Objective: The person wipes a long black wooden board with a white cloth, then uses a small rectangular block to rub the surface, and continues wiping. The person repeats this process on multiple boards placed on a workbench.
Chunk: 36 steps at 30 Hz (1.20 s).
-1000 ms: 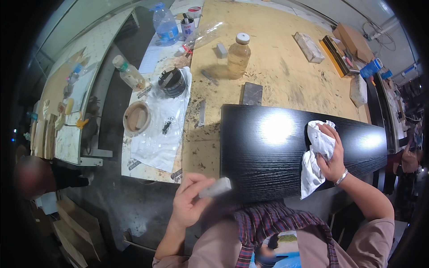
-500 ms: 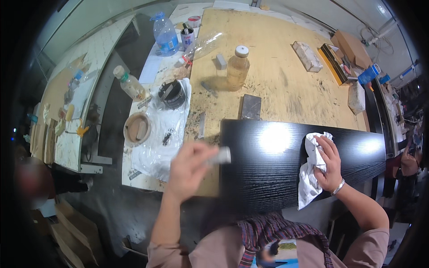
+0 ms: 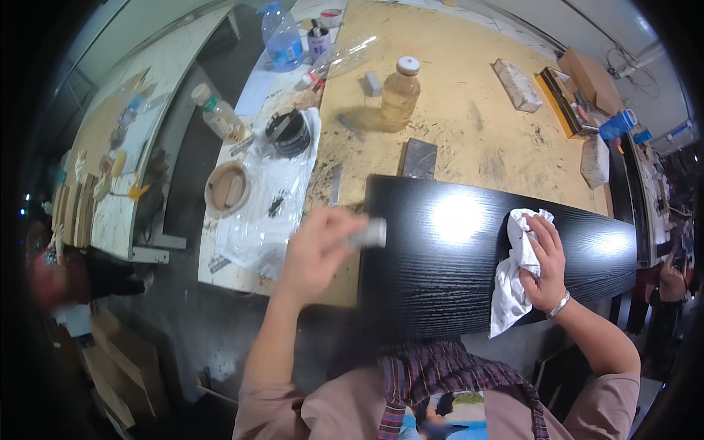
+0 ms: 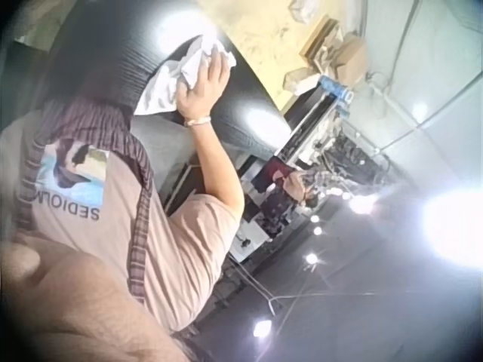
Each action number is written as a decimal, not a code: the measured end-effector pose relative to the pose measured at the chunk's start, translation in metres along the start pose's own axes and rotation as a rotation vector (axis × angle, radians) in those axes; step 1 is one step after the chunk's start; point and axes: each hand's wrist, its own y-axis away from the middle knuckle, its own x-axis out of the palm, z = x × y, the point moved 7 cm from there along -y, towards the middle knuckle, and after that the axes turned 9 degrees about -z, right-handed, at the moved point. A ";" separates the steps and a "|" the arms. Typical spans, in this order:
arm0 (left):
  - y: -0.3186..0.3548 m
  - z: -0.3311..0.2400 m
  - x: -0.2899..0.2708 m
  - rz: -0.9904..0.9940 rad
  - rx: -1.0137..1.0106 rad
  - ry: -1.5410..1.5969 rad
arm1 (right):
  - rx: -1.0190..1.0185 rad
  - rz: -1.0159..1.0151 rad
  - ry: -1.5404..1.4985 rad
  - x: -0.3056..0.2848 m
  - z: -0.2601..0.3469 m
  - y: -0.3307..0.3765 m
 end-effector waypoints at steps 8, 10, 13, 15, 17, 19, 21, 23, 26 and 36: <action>0.129 -0.059 -0.044 -0.035 -0.182 0.023 | -0.013 -0.010 0.011 0.000 0.004 -0.002; 0.111 -0.071 -0.042 -0.188 -0.146 -0.048 | -0.034 -0.010 0.006 0.001 0.004 -0.002; 0.115 -0.082 -0.019 -0.273 -0.126 -0.082 | -0.065 -0.019 0.017 0.002 0.004 -0.001; 0.146 -0.084 -0.016 -0.206 -0.187 -0.150 | -0.069 -0.025 0.018 0.002 0.000 0.001; 0.168 -0.092 -0.014 -0.230 -0.271 -0.140 | -0.074 -0.012 -0.005 0.001 0.005 0.000; 0.176 -0.100 -0.010 -0.346 -0.362 -0.055 | -0.072 -0.005 -0.095 0.003 0.011 -0.005; 0.167 -0.100 -0.001 -0.459 -0.418 0.262 | -0.139 0.035 -0.214 0.005 0.032 -0.014; 0.136 -0.108 0.020 -0.565 -0.441 0.670 | -0.037 0.109 -0.512 0.002 0.049 -0.027; 0.094 -0.121 0.067 -0.484 -0.467 1.140 | -0.105 0.035 -0.840 -0.020 0.064 -0.047; 0.080 -0.157 0.116 -0.249 -0.501 0.820 | 0.423 0.299 -1.695 -0.008 0.057 -0.018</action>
